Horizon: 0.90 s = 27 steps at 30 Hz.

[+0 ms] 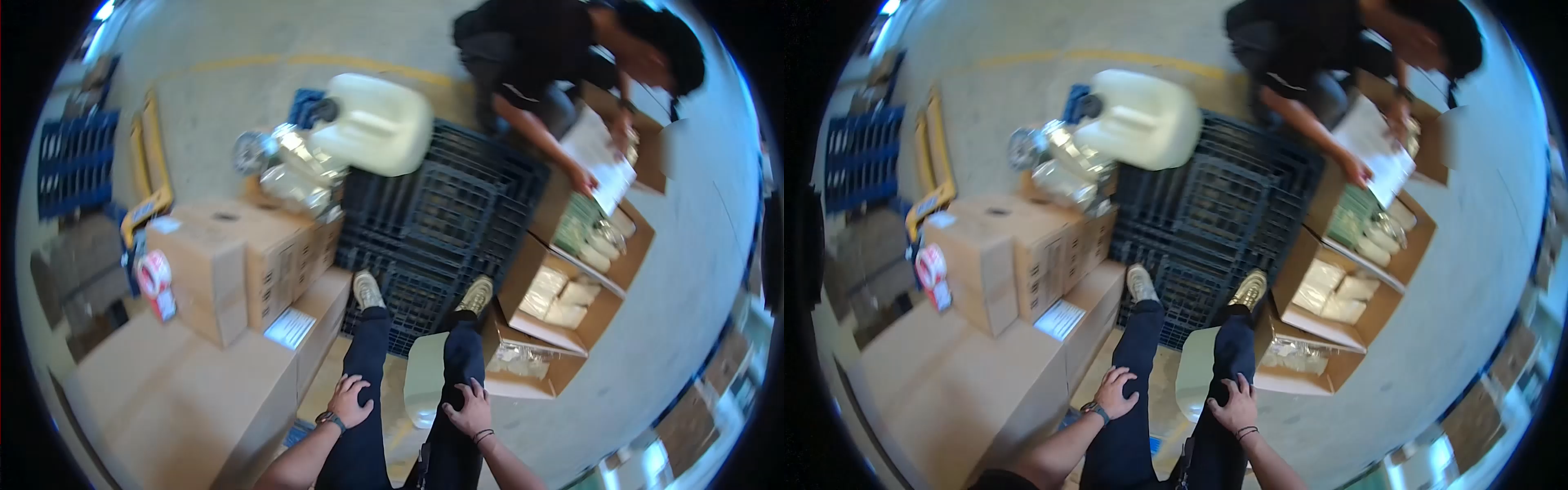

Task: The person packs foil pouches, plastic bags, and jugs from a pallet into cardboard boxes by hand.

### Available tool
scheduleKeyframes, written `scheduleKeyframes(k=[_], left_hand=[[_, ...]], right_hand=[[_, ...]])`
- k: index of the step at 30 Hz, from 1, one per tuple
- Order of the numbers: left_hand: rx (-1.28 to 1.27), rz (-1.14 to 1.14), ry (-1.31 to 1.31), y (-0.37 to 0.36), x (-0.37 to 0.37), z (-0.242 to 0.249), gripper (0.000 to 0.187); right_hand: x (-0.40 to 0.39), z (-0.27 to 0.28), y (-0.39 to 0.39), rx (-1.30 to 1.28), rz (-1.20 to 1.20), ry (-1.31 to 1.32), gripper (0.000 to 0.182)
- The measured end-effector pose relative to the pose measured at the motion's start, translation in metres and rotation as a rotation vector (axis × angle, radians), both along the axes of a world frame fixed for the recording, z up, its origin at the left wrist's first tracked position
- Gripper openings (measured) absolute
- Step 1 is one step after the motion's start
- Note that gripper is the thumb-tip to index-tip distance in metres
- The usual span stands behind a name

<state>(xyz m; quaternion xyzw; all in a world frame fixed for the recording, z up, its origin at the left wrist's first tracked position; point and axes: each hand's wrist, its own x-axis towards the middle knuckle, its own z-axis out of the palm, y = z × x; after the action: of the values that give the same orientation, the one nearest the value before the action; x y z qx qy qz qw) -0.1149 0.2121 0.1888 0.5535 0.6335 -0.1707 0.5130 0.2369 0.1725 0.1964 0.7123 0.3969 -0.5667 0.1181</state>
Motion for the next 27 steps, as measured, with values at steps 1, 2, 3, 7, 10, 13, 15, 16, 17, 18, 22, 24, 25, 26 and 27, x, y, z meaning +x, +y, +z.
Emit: scheduleKeyframes(k=[1, 2, 3, 7, 10, 13, 15, 16, 17, 18, 22, 24, 25, 26, 27], left_hand=[[-0.041, 0.005, 0.088, 0.0, 0.008, 0.003, 0.045], [-0.08, 0.001, 0.164, 0.006, 0.016, 0.0, 0.044], [-0.074, 0.033, 0.171, 0.015, 0.023, -0.001, 0.044], [-0.164, -0.088, 0.286, 0.022, 0.03, -0.005, 0.046], [0.009, -0.184, 0.292, 0.028, 0.037, -0.003, 0.064], [0.174, -0.176, 0.31, 0.026, 0.039, -0.002, 0.067], [0.057, -0.13, 0.281, 0.018, 0.036, -0.01, 0.067], [-0.053, -0.092, 0.259, 0.017, 0.032, -0.017, 0.068], [-0.16, -0.053, 0.237, 0.02, 0.03, -0.02, 0.068], [-0.05, -0.116, 0.27, 0.018, 0.033, -0.017, 0.062], [-0.103, -0.128, 0.256, 0.021, 0.04, -0.011, 0.051], [-0.091, -0.13, 0.26, 0.016, 0.041, -0.013, 0.05], [-0.083, -0.128, 0.267, 0.013, 0.041, -0.014, 0.05], [-0.074, -0.116, 0.272, 0.01, 0.04, -0.017, 0.05], [-0.064, -0.111, 0.273, 0.007, 0.039, -0.019, 0.048]], right_hand=[[-0.002, 0.0, -0.005, 0.007, 0.05, 0.022, 0.069], [-0.003, -0.006, -0.007, -0.004, 0.036, -0.045, 0.07], [-0.004, -0.008, -0.007, -0.017, 0.013, -0.116, 0.07], [-0.009, 0.015, 0.007, -0.082, 0.005, -0.158, 0.077], [-0.021, 0.01, 0.019, 0.09, 0.091, -0.405, 0.081], [-0.024, 0.007, 0.015, 0.232, 0.194, -0.475, 0.084], [-0.018, -0.006, 0.003, 0.129, 0.105, -0.374, 0.077], [-0.017, -0.012, 0.003, 0.038, 0.11, -0.327, 0.07], [-0.017, -0.016, 0.005, -0.05, 0.116, -0.277, 0.064], [-0.022, -0.016, 0.002, 0.045, 0.14, -0.342, 0.054], [-0.022, -0.009, 0.002, -0.083, 0.159, -0.309, 0.065], [-0.027, -0.005, 0.003, -0.023, 0.204, -0.418, 0.075], [-0.026, -0.005, 0.004, -0.014, 0.207, -0.417, 0.075], [-0.025, -0.005, 0.005, -0.032, 0.192, -0.4, 0.079], [-0.024, -0.006, 0.008, -0.047, 0.185, -0.377, 0.084]])
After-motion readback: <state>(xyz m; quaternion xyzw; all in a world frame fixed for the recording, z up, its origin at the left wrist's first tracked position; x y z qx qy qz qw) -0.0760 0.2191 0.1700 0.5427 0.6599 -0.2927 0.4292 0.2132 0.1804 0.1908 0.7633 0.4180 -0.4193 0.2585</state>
